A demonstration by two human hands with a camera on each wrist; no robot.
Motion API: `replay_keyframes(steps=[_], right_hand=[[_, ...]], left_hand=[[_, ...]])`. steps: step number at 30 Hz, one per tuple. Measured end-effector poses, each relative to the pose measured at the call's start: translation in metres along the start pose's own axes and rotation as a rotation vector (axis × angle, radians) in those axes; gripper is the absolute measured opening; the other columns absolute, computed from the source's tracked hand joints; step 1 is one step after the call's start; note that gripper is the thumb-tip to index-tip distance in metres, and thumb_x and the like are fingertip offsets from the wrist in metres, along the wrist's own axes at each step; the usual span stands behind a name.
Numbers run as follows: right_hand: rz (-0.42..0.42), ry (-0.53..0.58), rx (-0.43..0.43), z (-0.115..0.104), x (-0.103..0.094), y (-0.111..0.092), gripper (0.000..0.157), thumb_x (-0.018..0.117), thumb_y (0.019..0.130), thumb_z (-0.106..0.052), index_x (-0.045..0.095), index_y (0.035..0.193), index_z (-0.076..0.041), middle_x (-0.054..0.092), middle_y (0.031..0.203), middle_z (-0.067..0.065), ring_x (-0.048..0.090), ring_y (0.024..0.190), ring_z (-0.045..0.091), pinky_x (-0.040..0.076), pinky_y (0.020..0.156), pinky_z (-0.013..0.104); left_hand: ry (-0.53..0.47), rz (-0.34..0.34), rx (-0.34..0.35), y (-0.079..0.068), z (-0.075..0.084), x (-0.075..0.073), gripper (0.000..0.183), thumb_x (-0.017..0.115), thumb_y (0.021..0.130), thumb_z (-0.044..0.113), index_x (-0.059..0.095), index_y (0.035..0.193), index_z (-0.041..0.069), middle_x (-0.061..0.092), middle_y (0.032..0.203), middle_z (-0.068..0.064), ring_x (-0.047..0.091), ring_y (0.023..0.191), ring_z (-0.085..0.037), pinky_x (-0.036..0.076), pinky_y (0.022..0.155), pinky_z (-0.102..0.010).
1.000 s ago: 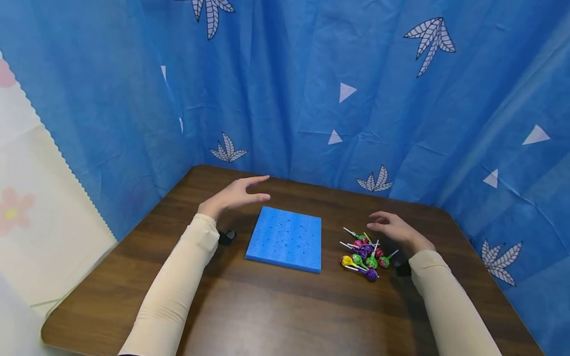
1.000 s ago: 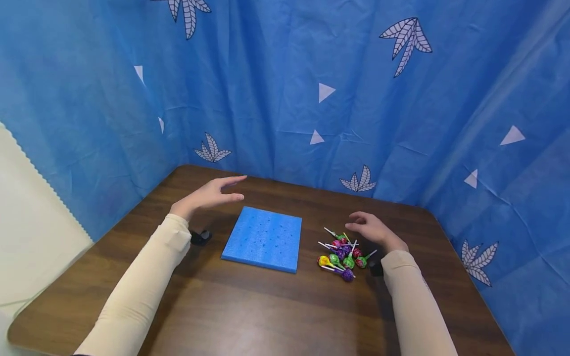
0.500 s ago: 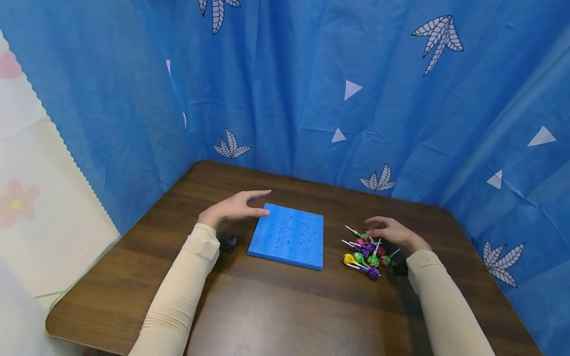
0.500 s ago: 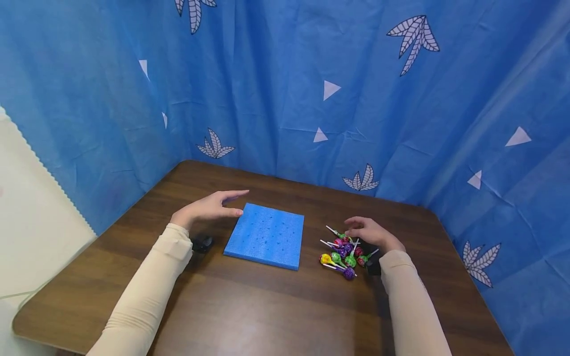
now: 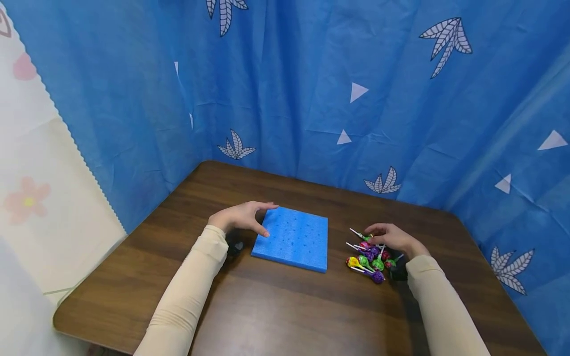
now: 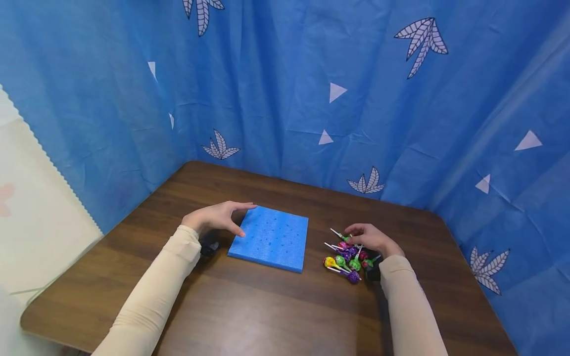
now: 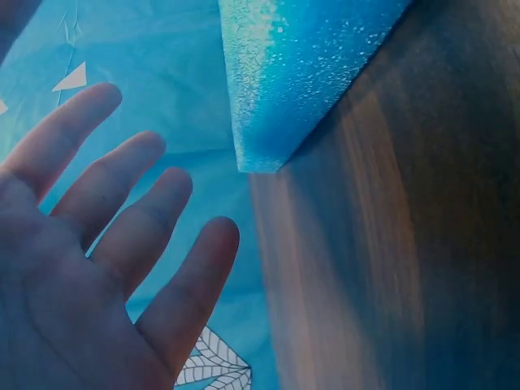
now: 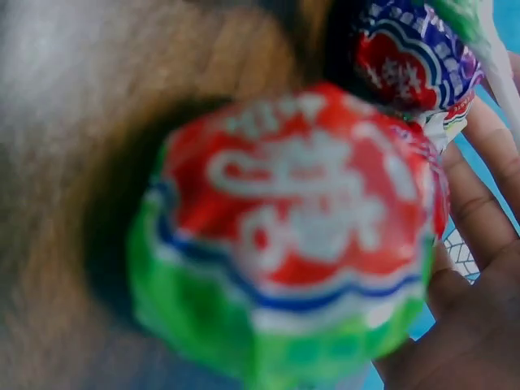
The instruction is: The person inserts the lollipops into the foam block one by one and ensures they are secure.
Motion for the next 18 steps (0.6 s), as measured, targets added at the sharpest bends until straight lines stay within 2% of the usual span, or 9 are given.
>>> replay_keyframes(steps=[3,12,18], right_hand=[[-0.001,-0.006,-0.006,0.000,0.001,0.001,0.043,0.067,0.094,-0.019,0.059,0.130,0.003,0.062,0.121,0.023,0.058,0.103,0.028,0.051,0.096,0.050],[0.005,0.016,-0.001,0.009,0.001,0.003,0.044,0.070,0.093,-0.021,0.060,0.128,0.003,0.061,0.121,0.021,0.055,0.104,0.028,0.050,0.092,0.042],[0.012,0.036,0.005,0.011,0.004,0.003,0.037,0.069,0.095,-0.021,0.064,0.121,0.004,0.065,0.109,0.014,0.057,0.095,0.022,0.051,0.085,0.033]], left_hand=[[0.008,-0.013,-0.005,-0.002,-0.001,0.002,0.092,0.087,0.079,0.027,0.038,0.156,0.020,0.029,0.166,-0.002,0.021,0.154,-0.031,0.027,0.121,-0.055],[0.137,-0.068,-0.010,0.002,-0.003,0.006,0.085,0.086,0.079,0.032,0.045,0.152,0.020,0.025,0.167,-0.004,0.018,0.155,-0.032,0.025,0.122,-0.054],[0.174,-0.102,-0.044,0.003,-0.001,0.011,0.076,0.085,0.079,0.034,0.053,0.147,0.019,0.023,0.168,-0.002,0.012,0.157,-0.030,0.022,0.123,-0.054]])
Point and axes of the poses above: each hand's wrist, its own y-axis towards the middle knuckle, its own x-axis out of the palm, z = x × y, the point moved 1 cm from there along y, towards the middle knuckle
